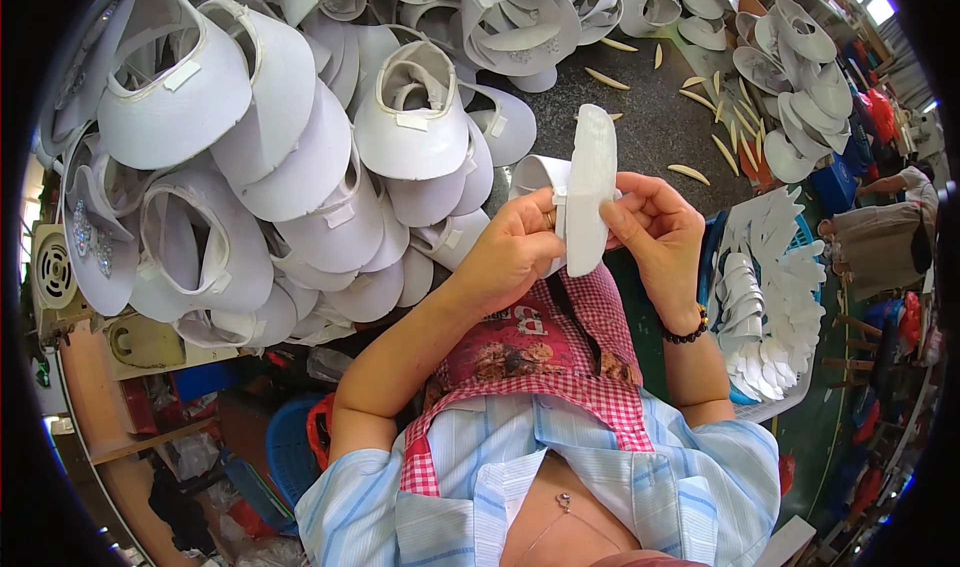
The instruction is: The person inserts stiffeners into shoe uppers and presses and shapes the material around the heel sections by hand.
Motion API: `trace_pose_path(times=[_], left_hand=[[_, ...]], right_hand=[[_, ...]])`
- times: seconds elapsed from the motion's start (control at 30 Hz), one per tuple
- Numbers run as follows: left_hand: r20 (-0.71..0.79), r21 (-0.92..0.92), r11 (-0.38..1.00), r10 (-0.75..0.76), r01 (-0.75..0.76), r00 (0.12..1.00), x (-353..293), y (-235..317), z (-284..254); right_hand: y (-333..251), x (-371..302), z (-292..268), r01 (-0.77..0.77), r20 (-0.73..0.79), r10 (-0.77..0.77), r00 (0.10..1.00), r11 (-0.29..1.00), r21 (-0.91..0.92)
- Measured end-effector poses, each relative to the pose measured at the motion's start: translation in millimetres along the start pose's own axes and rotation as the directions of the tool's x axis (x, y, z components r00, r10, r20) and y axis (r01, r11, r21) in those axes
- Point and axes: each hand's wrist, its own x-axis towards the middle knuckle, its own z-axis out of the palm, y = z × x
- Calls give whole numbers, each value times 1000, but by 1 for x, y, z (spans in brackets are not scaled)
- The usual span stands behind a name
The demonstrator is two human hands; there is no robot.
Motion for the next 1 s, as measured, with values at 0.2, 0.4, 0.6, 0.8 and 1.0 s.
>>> trace_pose_path(times=[0.2, 0.4, 0.6, 0.8, 1.0], left_hand=[[73, -49, 998, 37, -33, 997, -1, -3, -4], [-70, 71, 997, 10, -5, 998, -2, -10, -5], [-69, 96, 995, 6, 1, 998, -12, 1, -1], [-102, 378, 925, 21, 19, 995, -24, -5, 9], [-8, 643, 762, -92, 76, 996, -55, -19, 8]], right_hand=[[0, 2, 2, -16, -22, 15, 1000, 1000, -16], [-10, -3, 9, 128, -25, -158, 987, 876, -464], [-31, 6, 2, 219, 113, -205, 972, 633, -742], [-43, 23, -36, 214, 307, -139, 942, 950, -227], [-24, 5, -36, -6, 432, 139, 891, 955, -295]])
